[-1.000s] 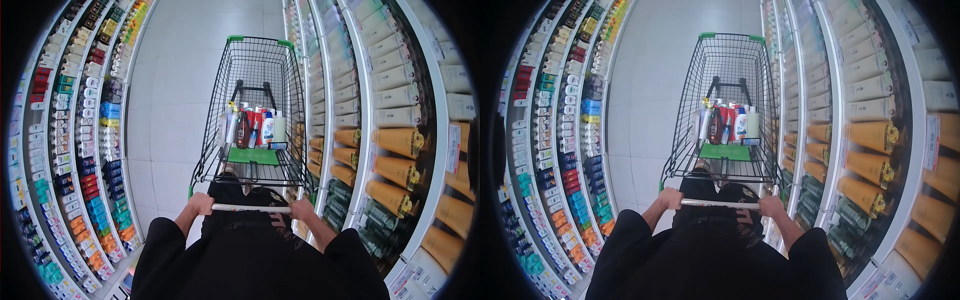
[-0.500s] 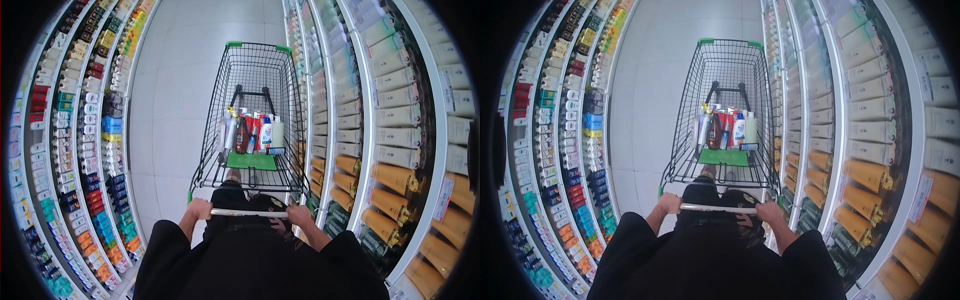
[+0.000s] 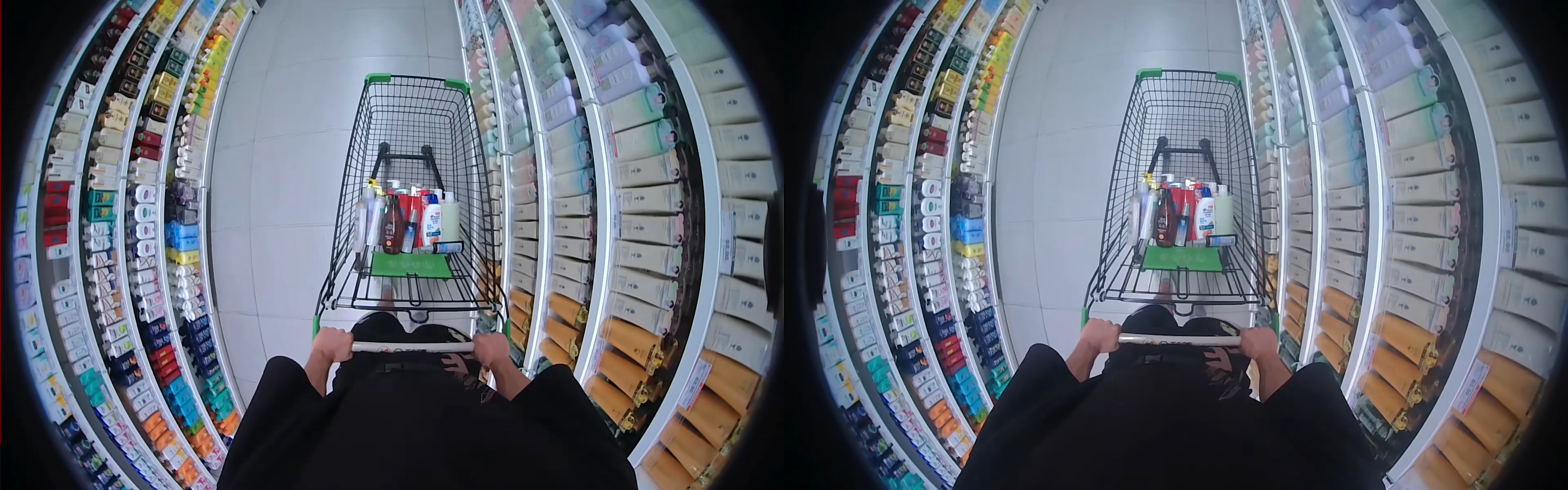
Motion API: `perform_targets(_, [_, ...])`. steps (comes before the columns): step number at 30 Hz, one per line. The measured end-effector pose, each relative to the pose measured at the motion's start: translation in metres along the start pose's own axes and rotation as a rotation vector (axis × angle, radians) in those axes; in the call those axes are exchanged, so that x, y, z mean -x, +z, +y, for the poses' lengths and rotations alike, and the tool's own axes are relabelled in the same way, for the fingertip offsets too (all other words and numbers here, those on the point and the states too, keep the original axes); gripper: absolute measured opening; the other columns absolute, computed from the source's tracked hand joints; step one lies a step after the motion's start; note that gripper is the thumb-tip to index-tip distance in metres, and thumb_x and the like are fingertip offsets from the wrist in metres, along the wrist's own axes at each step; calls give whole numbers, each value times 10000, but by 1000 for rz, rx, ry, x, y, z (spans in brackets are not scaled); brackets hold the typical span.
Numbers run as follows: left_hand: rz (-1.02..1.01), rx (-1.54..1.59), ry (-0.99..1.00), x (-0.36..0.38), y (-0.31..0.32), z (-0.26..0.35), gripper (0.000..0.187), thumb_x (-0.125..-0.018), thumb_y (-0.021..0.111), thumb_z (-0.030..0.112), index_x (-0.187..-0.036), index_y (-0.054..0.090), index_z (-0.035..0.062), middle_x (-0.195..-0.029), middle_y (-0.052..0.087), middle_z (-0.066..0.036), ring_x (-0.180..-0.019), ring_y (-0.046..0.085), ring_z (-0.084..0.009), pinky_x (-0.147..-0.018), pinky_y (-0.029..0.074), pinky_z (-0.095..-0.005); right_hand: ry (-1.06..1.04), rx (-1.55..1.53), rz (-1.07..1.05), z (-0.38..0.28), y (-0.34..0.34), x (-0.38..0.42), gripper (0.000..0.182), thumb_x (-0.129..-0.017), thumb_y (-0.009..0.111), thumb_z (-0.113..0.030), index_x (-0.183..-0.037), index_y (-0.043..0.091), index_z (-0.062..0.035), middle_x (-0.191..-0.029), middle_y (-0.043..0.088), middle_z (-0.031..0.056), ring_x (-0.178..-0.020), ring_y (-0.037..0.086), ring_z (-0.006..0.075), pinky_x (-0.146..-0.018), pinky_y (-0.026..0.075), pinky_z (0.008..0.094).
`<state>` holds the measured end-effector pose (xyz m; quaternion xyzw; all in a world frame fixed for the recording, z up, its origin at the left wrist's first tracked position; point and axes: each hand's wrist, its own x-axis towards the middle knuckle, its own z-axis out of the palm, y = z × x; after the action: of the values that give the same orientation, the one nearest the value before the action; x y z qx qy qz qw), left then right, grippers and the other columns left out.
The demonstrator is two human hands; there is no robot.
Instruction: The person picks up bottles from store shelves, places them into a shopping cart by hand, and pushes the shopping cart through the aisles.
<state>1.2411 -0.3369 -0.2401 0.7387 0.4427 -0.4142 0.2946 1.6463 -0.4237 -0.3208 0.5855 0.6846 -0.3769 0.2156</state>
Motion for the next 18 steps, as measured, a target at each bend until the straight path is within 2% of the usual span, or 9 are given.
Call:
perform_targets(4, [90, 67, -137, -13, -22, -14, 247, -754, 617, 272, -871, 728, 86, -850, 730, -149, -809, 715, -333, -731, 569, -453, -2, -21, 17, 2, -43, -29, 191, -708, 681, -300, -798, 715, -135, -806, 724, 103, -774, 711, 302, -680, 555, 423])
perform_targets(6, [72, 63, -125, -17, -39, -24, 240, -762, 621, 272, -871, 723, 84, -857, 731, -149, -812, 715, -330, -735, 568, -448, 22, -10, -24, 4, -59, -41, 251, -671, 711, -334, -824, 717, -136, -798, 720, 106, -779, 711, 301, -686, 557, 427])
perform_targets(8, [66, 74, -113, -28, -58, -30, 234, -771, 625, 271, -871, 718, 81, -864, 731, -149, -816, 716, -328, -739, 566, -443, -9, -1, 12, 7, -72, -50, 257, -680, 702, -342, -847, 718, -147, -805, 719, 106, -783, 712, 300, -689, 557, 431])
perform_targets(10, [54, 47, -129, -37, -70, -42, 229, -778, 632, 281, -861, 711, 83, -873, 733, -143, -824, 716, -320, -748, 562, -435, 35, -38, -40, 0, -95, -61, 260, -672, 674, -303, -833, 719, -105, -861, 733, 116, -814, 716, 296, -686, 559, 428])
perform_targets(18, [96, 45, -116, -66, -123, -59, 214, -754, 642, 264, -857, 710, 90, -863, 733, -137, -812, 717, -319, -741, 561, -435, 26, 3, -41, 15, -143, -100, 264, -684, 679, -315, -862, 717, -125, -878, 735, 108, -819, 717, 285, -682, 560, 426])
